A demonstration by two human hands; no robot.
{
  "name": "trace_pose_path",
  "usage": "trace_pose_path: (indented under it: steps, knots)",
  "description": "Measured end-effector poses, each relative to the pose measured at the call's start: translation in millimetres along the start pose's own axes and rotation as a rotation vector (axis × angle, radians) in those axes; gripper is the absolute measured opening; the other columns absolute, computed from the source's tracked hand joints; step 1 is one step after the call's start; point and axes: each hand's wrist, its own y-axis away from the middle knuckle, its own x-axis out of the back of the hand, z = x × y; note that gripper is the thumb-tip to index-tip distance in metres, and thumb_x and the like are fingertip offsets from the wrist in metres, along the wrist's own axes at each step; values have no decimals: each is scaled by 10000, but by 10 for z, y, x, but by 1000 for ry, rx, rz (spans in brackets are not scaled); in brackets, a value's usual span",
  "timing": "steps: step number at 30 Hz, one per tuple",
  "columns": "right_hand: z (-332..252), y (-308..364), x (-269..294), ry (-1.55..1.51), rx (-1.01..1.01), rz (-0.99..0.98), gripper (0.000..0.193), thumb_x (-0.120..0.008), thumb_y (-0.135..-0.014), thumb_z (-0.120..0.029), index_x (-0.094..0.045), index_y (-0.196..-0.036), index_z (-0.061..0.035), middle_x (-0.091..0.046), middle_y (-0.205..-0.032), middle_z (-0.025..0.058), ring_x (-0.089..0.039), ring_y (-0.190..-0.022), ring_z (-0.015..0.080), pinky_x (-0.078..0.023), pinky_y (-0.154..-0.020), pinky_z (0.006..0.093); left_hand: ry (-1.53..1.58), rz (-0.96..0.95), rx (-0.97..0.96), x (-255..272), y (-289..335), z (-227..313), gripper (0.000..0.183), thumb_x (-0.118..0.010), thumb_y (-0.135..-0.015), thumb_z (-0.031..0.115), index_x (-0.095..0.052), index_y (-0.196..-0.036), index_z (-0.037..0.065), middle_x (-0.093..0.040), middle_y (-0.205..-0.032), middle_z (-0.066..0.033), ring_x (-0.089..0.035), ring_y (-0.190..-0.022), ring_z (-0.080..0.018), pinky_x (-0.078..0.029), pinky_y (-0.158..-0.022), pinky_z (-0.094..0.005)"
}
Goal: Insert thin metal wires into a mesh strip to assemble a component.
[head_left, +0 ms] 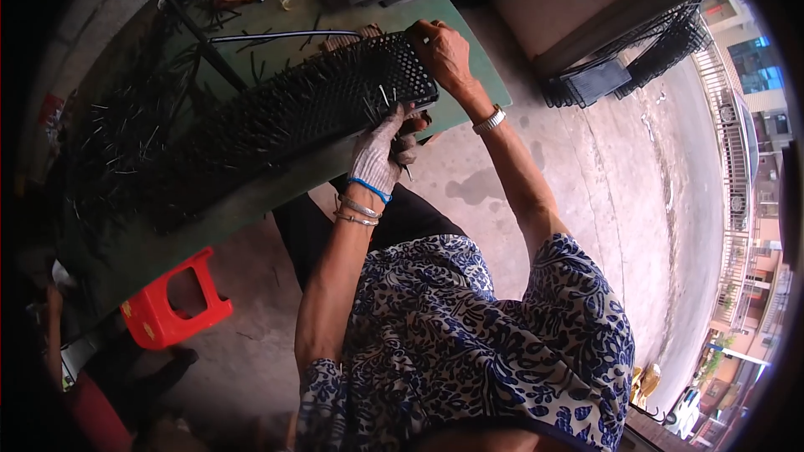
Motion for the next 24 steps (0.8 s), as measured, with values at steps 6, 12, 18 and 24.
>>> trace_pose_path:
  steps: [6, 12, 18, 24]
  knots:
    - [-299, 215, 393, -166, -147, -334, 320, -645, -896, -295, -674, -1070, -28, -684, -953, 147, -663, -869, 235, -508, -764, 353, -71, 139, -25, -119, 85, 9, 235, -644, -930, 272, -658, -1035, 62, -680, -805, -80, -468, -509, -61, -281, -401, -189]
    - [-408, 408, 591, -798, -260, -624, 235, -620, -885, -132, -636, -1036, 47, -704, -931, 125, -648, -870, 173, -509, -766, 309, -72, 116, -98, -138, 61, -41, 257, -649, -925, 286, -650, -1021, 47, -690, -800, -91, -520, -521, -72, -317, -399, -190]
    - [-264, 166, 445, -358, -97, 5, 129, -570, -931, -123, -553, -934, 5, -680, -788, 99, -639, -618, 155, -494, -571, 282, -83, 130, -40, 171, -116, -38, 253, -624, -938, 298, -633, -1018, 59, -687, -790, -84, -588, -556, -104, -430, -430, -219]
    - [-115, 37, 134, -168, 83, 303, 84, -589, -892, -35, -525, -941, -12, -678, -761, 121, -658, -575, 222, -503, -525, 320, 10, 70, -116, -24, -13, -130, 226, -549, -976, 282, -629, -1028, 78, -677, -796, -59, -596, -555, -139, -493, -472, -278]
